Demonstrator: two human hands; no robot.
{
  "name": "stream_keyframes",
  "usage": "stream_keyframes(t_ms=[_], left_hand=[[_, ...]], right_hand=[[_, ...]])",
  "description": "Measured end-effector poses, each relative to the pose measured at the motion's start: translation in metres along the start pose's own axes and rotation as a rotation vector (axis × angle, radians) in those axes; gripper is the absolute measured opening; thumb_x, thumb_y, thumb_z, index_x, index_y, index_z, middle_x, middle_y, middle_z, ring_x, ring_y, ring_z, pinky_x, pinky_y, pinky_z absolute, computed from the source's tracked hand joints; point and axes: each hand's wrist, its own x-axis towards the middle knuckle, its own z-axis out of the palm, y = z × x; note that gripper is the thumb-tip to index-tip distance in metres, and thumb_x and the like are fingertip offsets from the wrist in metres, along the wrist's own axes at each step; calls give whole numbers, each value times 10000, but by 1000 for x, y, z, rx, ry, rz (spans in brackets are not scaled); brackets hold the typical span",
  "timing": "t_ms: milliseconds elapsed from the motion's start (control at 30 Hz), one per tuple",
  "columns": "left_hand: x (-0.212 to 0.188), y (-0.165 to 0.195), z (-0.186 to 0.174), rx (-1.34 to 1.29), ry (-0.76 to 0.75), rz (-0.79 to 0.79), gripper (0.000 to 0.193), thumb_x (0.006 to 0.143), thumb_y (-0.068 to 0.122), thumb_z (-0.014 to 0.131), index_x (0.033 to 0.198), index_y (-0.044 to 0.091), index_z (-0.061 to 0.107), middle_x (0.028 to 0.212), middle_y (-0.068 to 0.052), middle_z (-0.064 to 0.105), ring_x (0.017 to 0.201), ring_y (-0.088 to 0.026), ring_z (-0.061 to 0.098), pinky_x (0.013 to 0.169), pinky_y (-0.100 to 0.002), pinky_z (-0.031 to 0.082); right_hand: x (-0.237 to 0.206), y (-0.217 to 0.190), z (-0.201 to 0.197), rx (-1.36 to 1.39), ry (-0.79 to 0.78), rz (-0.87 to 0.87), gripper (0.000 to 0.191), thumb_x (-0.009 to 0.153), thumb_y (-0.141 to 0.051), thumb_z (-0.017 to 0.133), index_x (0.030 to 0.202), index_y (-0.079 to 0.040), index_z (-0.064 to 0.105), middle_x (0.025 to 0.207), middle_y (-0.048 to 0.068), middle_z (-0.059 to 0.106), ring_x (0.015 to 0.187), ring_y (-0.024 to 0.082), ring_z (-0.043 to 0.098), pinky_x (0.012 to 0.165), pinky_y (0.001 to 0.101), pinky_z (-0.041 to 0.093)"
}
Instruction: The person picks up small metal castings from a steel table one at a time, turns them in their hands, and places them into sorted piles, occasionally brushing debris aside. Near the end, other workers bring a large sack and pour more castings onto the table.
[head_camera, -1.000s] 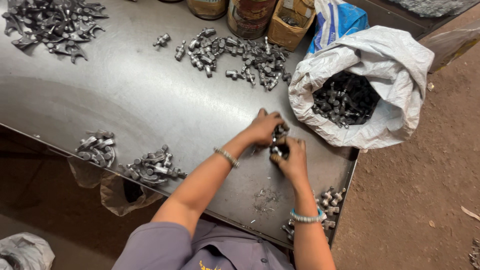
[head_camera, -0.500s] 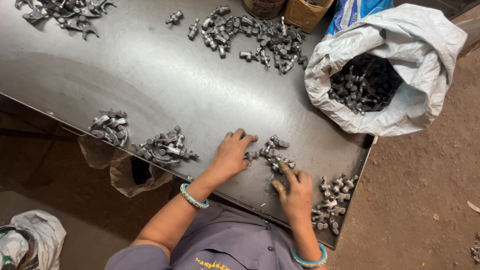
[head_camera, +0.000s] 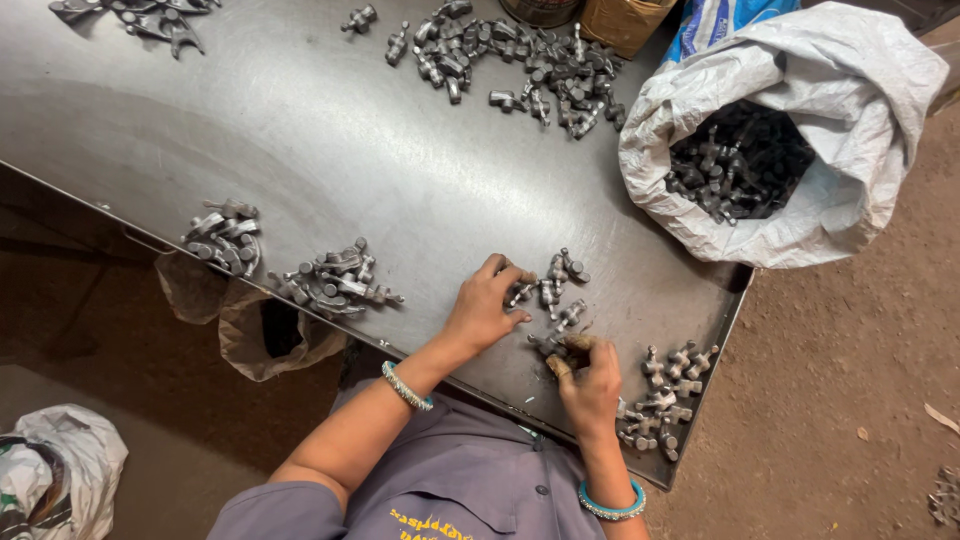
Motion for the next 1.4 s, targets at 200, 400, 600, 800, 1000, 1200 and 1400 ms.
stream_keyframes(t_ms=[200, 400, 600, 800, 1000, 1200, 1400], left_hand=[[-28, 8, 13, -147, -100, 107, 400, 693, 291, 939, 973, 74, 751, 915, -86, 739, 820, -226, 718, 735, -355, 567], [-39, 2, 33, -408, -119, -112, 258, 736, 202, 885, 922, 54, 784, 875, -84, 792, 774, -175, 763, 726, -311, 593], [-29, 14, 37, -305, -189, 55, 339, 707, 205, 916, 983, 67, 778, 929, -108, 763, 848, -248, 734, 780, -356, 570], [-29, 29, 48, 159, -104, 390, 385, 793, 97, 763, 1162, 48, 664, 1071, -153, 624, 918, -329, 649, 786, -432, 544], [-23, 28, 73, 355, -48, 500, 201, 795, 24, 630, 996, 24, 643, 999, -151, 617, 911, -315, 646, 778, -429, 552], [-11, 14, 69, -81, 15, 189, 147, 811, 44, 761, 957, 35, 765, 903, -151, 730, 805, -293, 703, 731, -399, 566], [-12, -6, 51, -804, -127, -369, 186, 795, 4, 840, 972, -5, 784, 916, -98, 778, 814, -181, 735, 764, -315, 603]], right_hand=[[-13, 12, -6, -27, 155, -273, 489, 743, -23, 840, 1141, -19, 557, 1053, 144, 651, 969, 350, 639, 840, 432, 522], [-13, -2, -10, 107, 131, -246, 439, 768, -10, 849, 1131, -33, 604, 1034, 108, 672, 965, 271, 645, 869, 375, 519], [-10, 5, -44, 438, -10, 23, 293, 782, 1, 834, 1045, -17, 707, 1071, 108, 742, 992, 178, 709, 897, 311, 591], [-40, 78, -155, -81, 366, 259, 295, 822, -25, 868, 1055, 8, 689, 1109, 130, 733, 986, 205, 717, 862, 316, 597], [-88, 196, -216, -592, 399, 438, 230, 812, -71, 899, 1001, -23, 776, 974, 158, 738, 903, 263, 729, 834, 371, 568], [-89, 220, -210, -753, 339, 509, 257, 748, -99, 909, 988, -82, 820, 961, 137, 777, 861, 289, 714, 783, 397, 548], [-19, 111, -172, 15, 376, 569, 239, 911, -52, 802, 1136, -20, 729, 1007, 117, 745, 858, 219, 716, 728, 295, 580]])
